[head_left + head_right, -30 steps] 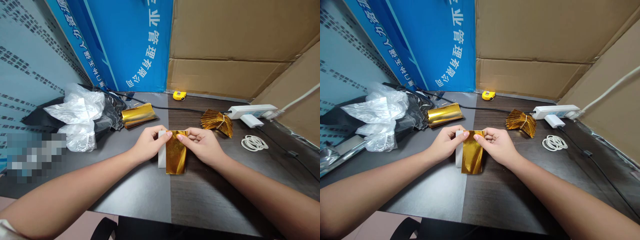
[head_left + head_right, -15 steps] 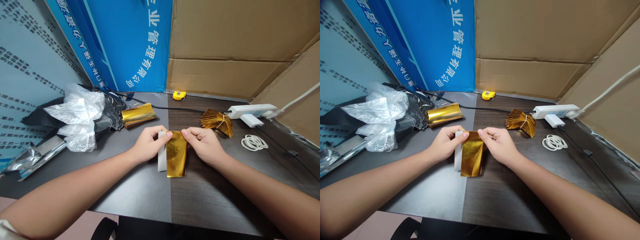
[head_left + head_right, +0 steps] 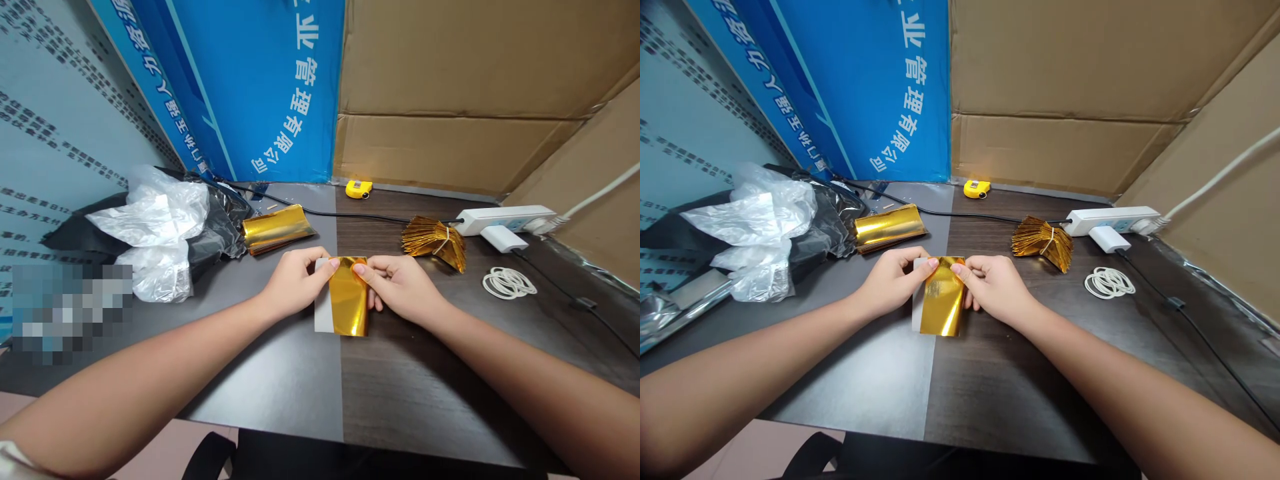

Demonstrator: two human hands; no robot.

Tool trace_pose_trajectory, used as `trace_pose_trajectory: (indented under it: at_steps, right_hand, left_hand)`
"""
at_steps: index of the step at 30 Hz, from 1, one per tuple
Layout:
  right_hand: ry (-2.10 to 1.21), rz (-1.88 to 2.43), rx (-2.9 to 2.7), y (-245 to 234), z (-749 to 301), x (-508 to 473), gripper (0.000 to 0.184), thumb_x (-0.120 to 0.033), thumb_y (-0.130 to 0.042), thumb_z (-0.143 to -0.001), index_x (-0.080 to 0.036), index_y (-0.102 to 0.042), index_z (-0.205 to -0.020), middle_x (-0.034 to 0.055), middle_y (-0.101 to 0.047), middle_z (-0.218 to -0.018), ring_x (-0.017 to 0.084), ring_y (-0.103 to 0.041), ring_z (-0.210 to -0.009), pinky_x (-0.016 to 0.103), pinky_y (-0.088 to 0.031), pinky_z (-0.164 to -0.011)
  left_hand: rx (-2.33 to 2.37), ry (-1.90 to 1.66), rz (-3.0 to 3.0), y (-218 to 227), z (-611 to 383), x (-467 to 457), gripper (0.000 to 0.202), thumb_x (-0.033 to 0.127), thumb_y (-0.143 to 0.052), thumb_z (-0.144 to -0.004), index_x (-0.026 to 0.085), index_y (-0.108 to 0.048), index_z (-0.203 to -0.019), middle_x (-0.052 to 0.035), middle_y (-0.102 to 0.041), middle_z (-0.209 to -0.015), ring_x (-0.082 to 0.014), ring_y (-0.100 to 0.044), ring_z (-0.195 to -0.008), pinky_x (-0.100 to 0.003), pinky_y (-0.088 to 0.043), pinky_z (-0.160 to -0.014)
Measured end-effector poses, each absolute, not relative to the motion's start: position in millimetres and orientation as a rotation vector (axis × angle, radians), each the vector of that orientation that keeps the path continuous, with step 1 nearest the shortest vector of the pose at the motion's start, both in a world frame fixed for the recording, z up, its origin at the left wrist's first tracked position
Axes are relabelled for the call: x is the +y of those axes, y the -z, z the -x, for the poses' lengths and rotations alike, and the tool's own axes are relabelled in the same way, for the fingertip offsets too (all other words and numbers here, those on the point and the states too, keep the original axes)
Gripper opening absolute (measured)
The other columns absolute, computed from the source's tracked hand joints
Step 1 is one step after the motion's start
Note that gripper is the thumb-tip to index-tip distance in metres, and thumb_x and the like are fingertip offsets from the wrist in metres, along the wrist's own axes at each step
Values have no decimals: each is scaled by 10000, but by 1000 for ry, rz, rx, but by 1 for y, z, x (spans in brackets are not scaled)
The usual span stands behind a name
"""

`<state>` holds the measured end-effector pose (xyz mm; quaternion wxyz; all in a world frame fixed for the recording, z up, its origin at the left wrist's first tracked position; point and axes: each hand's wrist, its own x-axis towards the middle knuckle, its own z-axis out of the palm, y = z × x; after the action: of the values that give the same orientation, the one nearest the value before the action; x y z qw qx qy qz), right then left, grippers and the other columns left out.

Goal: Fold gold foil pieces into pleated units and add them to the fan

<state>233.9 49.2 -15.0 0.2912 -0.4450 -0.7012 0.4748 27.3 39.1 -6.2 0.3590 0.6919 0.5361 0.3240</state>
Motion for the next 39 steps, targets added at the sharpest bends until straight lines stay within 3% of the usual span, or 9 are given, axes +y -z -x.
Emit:
trace_pose_trajectory:
  at_steps: [5, 8, 12, 16, 23, 30, 36, 39]
  right_hand:
    - [-850, 1273, -2092, 23, -235, 57, 213, -380, -664, -854, -179, -694, -918, -12, -652, -581, 139, -580, -491, 269, -416, -515]
    - [-683, 1245, -2175, 26, -235, 58, 355, -312, -694, -846, -166, -660, -1168, -22, -662, -655, 142, -593, -559, 281, -440, -580]
    - [-488, 988, -2305, 28, -237, 55, 172, -275, -614, -927, -156, -699, -1018, 57, -660, -846, 165, -615, -735, 309, -498, -695]
    - [-369, 862, -2434, 30, -238, 53, 172, -271, -620, -946, -146, -739, -948, 108, -673, -1018, 228, -601, -943, 398, -519, -872]
    - [-347, 927, -2476, 28, -234, 50, 193, -271, -617, -949, -122, -735, -983, 112, -668, -1043, 245, -564, -972, 436, -514, -914]
    - [-276, 933, -2522, 25, -233, 47, 190, -252, -601, -954, -129, -743, -984, 111, -651, -926, 249, -543, -919, 429, -518, -866]
    - [-266, 918, -2558, 24, -234, 45, 241, -256, -561, -972, -121, -758, -1003, 122, -643, -974, 252, -541, -955, 431, -506, -906]
    - [-279, 983, -2616, 21, -235, 43, 279, -297, -563, -974, -117, -760, -1058, 131, -632, -1021, 276, -534, -1010, 457, -498, -938]
  left_hand:
    - [1565, -608, -2074, 6, -27, 40, 352, 407, -509, -932, 178, -600, -680, 32, -535, -652, -86, -433, -629, -240, -233, -617]
    - [1598, -571, -2117, 6, -28, 40, 330, 376, -515, -929, 186, -602, -674, 12, -567, -705, -107, -459, -671, -249, -233, -642]
    - [1654, -512, -2153, 8, -28, 40, 286, 375, -509, -935, 208, -634, -739, 2, -654, -758, -133, -525, -706, -257, -256, -663]
    - [1683, -465, -2200, 9, -27, 40, 174, 380, -562, -921, 241, -664, -896, 6, -713, -907, -176, -611, -835, -276, -328, -723]
    - [1718, -418, -2330, 9, -25, 39, 263, 355, -591, -923, 239, -625, -1156, -57, -593, -1105, -213, -606, -1032, -338, -437, -852]
    - [1555, -322, -2399, 6, -24, 41, 123, 275, -564, -939, 249, -679, -977, 9, -638, -869, -161, -587, -883, -308, -399, -772]
    - [1509, -213, -2440, 2, -22, 43, 257, 387, -556, -954, 286, -706, -1137, -16, -663, -974, -182, -606, -945, -321, -409, -804]
    - [1513, -99, -2495, -2, -21, 42, 313, 417, -506, -974, 327, -712, -1193, -26, -646, -926, -193, -606, -916, -322, -385, -765]
